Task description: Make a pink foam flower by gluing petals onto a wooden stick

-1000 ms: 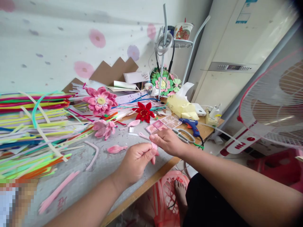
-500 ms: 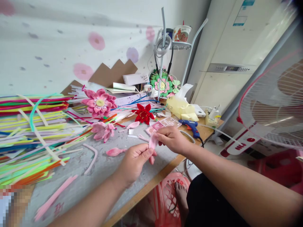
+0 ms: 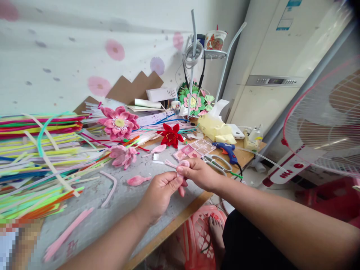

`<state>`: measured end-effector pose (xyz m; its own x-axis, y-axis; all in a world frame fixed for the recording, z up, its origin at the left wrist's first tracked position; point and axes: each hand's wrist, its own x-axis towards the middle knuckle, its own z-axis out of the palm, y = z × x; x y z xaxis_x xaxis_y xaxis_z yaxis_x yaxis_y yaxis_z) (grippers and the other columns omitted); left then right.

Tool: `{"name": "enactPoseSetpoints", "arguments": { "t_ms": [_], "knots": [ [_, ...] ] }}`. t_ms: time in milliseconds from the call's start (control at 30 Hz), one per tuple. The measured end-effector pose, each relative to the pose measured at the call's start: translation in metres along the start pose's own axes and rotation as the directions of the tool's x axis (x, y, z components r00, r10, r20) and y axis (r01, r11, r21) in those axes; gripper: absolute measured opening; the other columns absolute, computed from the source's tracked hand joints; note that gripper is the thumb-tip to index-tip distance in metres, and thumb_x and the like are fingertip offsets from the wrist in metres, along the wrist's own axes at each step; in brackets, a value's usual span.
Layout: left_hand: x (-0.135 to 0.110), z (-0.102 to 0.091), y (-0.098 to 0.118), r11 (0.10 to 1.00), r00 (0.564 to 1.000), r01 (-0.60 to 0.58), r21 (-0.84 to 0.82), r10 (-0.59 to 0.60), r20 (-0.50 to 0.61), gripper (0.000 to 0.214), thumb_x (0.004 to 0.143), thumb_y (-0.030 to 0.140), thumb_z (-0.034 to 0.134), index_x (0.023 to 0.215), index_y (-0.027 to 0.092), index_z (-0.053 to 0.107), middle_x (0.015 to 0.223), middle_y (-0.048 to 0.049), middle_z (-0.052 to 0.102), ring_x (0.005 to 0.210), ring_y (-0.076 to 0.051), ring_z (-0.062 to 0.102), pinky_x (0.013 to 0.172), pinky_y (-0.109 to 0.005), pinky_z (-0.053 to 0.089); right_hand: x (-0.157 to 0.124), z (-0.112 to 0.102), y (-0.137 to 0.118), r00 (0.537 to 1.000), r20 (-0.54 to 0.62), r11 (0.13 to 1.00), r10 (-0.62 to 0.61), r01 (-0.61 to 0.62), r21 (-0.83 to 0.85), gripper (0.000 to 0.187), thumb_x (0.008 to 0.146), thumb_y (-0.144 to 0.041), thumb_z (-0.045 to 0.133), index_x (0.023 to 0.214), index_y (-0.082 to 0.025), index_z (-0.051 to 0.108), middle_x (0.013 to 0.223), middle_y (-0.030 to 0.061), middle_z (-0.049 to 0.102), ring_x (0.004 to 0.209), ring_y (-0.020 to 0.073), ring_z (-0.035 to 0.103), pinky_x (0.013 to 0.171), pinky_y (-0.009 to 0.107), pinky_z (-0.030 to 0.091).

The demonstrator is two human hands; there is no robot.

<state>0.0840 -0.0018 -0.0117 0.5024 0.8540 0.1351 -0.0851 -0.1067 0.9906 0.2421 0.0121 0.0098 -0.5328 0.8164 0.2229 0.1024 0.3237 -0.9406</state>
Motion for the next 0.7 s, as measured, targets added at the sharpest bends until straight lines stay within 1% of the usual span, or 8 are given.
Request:
{"name": "enactPoseSetpoints", "arguments": {
  "t_ms": [100,233,300,433,533,567,633,700],
  "knots": [
    [-0.004,0.002,0.001,0.998,1.0,0.019,-0.053,-0.02,-0.013,0.026,0.085,0.034,0.055,0.068,0.017,0.065,0.057,0.0008,0.059,0.064,-0.015,0.054,0.071,-0.028,0.038,0.0,0.005,0.0,0.999,-0.051,1.0,-0.019,0.018,-0.012,0.052,0.083,-0.06,0.047,0.055,-0.016,0.048,0.048,-0.0019,0.05,0.045,0.0075,0.049,0.045,0.018,0.037],
    [-0.003,0.002,0.002,0.997,0.999,0.036,-0.072,-0.037,-0.012,0.026,0.085,0.033,0.054,0.067,0.016,0.065,0.057,0.0007,0.06,0.06,-0.014,0.052,0.069,-0.028,0.038,-0.001,0.005,0.003,0.999,-0.045,1.0,-0.024,0.024,-0.001,0.056,0.085,-0.064,0.038,0.055,-0.017,0.046,0.046,-0.002,0.049,0.042,0.0083,0.047,0.044,0.02,0.037],
    [-0.002,0.002,0.001,0.997,0.999,0.049,-0.066,-0.05,-0.007,0.027,0.085,0.034,0.054,0.067,0.016,0.064,0.055,0.0009,0.059,0.058,-0.013,0.051,0.068,-0.028,0.037,0.0,0.001,0.002,0.997,-0.076,1.0,-0.024,0.023,-0.015,0.058,0.084,-0.066,0.036,0.056,-0.016,0.048,0.046,-0.0026,0.046,0.042,0.0079,0.042,0.043,0.02,0.034],
    [-0.001,0.0,0.0,0.998,0.998,0.047,-0.04,-0.046,0.035,0.026,0.085,0.034,0.054,0.07,0.016,0.065,0.056,0.0008,0.059,0.06,-0.013,0.052,0.067,-0.027,0.037,0.003,-0.003,-0.002,0.982,-0.189,0.997,-0.024,0.008,-0.081,0.058,0.078,-0.068,0.045,0.052,-0.016,0.048,0.048,-0.0036,0.041,0.045,0.0066,0.034,0.043,0.021,0.026],
    [-0.004,0.0,0.001,0.999,0.998,0.011,-0.048,-0.008,0.064,0.024,0.086,0.034,0.053,0.074,0.017,0.066,0.062,0.0,0.061,0.064,-0.014,0.053,0.071,-0.028,0.037,0.004,0.0,-0.003,0.975,-0.22,0.996,-0.018,-0.002,-0.093,0.058,0.075,-0.068,0.049,0.05,-0.016,0.045,0.047,-0.0041,0.04,0.045,0.0065,0.033,0.043,0.021,0.022],
    [-0.004,0.0,0.002,0.998,0.998,0.0,-0.062,0.004,0.063,0.024,0.086,0.034,0.053,0.075,0.017,0.066,0.064,-0.0003,0.062,0.066,-0.014,0.053,0.072,-0.028,0.038,0.004,0.001,-0.003,0.977,-0.213,0.997,-0.012,-0.005,-0.081,0.058,0.076,-0.068,0.048,0.05,-0.016,0.045,0.046,-0.0044,0.039,0.044,0.0065,0.033,0.043,0.021,0.022],
    [-0.004,0.0,0.002,0.995,0.999,-0.011,-0.097,0.016,0.045,0.024,0.086,0.035,0.053,0.077,0.017,0.067,0.064,-0.001,0.062,0.07,-0.016,0.055,0.075,-0.03,0.038,0.004,0.0,-0.003,0.981,-0.194,0.999,-0.002,-0.006,-0.041,0.059,0.081,-0.068,0.037,0.052,-0.017,0.044,0.043,-0.0048,0.037,0.041,0.0066,0.032,0.041,0.021,0.023],
    [-0.003,-0.001,0.001,0.994,1.0,-0.004,-0.111,0.007,0.021,0.024,0.085,0.036,0.054,0.078,0.017,0.067,0.064,-0.0018,0.062,0.072,-0.017,0.055,0.077,-0.031,0.038,0.002,-0.004,-0.006,0.983,-0.185,1.0,0.002,-0.003,-0.004,0.059,0.084,-0.068,0.031,0.056,-0.017,0.044,0.045,-0.0048,0.038,0.041,0.007,0.033,0.04,0.021,0.026]
  ]
}}
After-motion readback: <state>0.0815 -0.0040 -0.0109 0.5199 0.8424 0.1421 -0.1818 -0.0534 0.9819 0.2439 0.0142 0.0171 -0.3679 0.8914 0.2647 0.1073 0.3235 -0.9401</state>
